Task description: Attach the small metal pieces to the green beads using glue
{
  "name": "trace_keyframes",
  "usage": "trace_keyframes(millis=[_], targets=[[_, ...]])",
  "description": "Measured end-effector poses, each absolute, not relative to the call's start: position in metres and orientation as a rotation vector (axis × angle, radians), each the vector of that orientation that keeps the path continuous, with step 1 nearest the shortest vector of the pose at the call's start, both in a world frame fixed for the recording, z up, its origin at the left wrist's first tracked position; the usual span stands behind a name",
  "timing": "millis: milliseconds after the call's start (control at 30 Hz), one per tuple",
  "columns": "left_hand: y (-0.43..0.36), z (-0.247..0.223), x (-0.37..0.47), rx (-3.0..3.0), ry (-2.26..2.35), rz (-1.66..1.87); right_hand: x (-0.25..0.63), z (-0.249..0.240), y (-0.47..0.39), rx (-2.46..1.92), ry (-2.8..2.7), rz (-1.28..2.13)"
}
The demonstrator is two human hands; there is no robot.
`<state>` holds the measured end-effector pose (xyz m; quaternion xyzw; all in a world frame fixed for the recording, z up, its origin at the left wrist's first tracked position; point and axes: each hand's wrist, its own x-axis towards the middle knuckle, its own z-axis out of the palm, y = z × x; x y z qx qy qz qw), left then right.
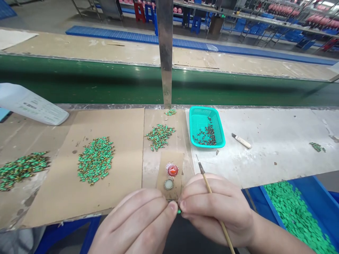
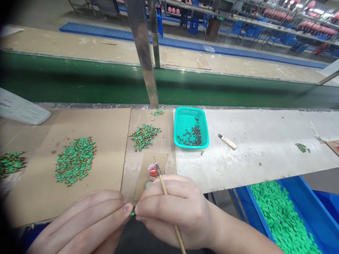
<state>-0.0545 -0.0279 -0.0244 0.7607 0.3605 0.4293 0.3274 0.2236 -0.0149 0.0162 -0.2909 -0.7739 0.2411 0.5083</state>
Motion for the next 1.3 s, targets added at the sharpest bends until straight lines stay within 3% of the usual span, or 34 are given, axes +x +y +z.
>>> trace_keyframes(millis=[400,833,1300], targets=[[-0.014,-0.001,-0.037,2.605,0.86,1.194,0.222,0.013,-0.013,-0.707,-1.857,0.601],[-0.003,0.014,-0.018,2.025,1.006,0.876,0.213,0.01,-0.01,-1.038,-1.57,1.023],[0.0,0.015,-0.018,1.984,1.024,0.862,0.212,0.013,-0.01,-1.09,-1.484,1.132]])
